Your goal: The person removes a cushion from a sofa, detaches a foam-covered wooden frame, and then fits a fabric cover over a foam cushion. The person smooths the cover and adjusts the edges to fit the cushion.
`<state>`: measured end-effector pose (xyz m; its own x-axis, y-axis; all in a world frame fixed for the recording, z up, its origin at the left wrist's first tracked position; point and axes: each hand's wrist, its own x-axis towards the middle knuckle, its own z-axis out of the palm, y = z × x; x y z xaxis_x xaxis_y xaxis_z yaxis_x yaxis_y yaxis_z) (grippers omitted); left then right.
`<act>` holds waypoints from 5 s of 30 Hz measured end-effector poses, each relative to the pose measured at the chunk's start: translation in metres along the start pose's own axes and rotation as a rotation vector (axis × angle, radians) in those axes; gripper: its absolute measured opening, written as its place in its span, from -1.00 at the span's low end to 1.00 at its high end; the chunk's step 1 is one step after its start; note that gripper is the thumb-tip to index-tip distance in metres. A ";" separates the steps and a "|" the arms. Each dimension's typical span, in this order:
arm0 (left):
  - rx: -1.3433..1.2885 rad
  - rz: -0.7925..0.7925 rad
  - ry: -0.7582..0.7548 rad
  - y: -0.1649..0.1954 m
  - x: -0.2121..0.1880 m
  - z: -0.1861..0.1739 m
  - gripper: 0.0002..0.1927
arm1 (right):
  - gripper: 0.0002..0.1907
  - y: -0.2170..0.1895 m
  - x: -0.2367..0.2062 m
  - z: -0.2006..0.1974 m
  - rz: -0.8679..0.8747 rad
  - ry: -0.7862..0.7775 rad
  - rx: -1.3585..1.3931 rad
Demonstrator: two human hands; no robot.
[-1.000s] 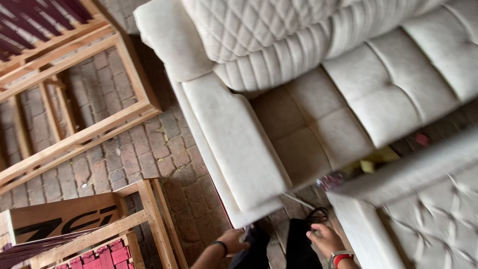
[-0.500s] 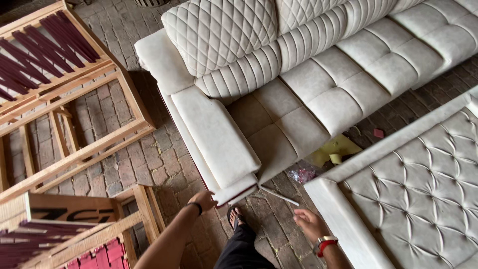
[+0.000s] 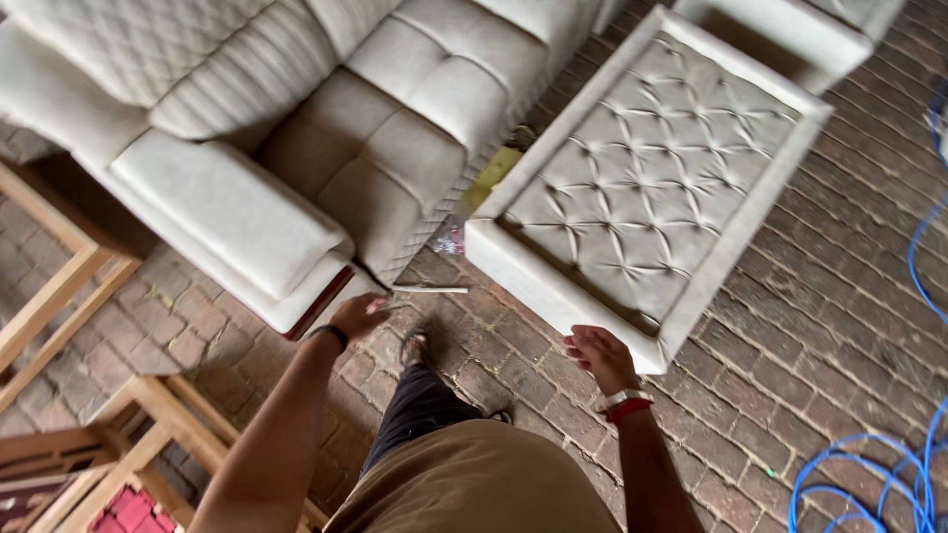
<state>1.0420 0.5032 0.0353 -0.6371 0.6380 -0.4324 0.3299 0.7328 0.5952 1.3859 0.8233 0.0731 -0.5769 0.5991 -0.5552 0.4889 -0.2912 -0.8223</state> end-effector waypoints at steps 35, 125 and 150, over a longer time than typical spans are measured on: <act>-0.235 0.566 -0.455 0.620 0.308 0.362 -0.61 | -0.53 0.061 0.098 -0.574 -0.021 0.491 0.392; -1.313 -0.139 0.515 2.128 2.187 0.446 -0.78 | -0.64 -1.153 2.095 -2.003 0.120 -0.085 0.009; -1.389 -0.529 1.002 2.065 2.589 0.155 -0.75 | -0.69 -1.566 2.633 -1.628 -0.034 -0.758 -0.617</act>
<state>0.1822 3.7054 0.0399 -0.7815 -0.3340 -0.5270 -0.4603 -0.2615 0.8484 0.1668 4.0715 0.1027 -0.7591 -0.1011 -0.6431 0.5965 0.2876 -0.7493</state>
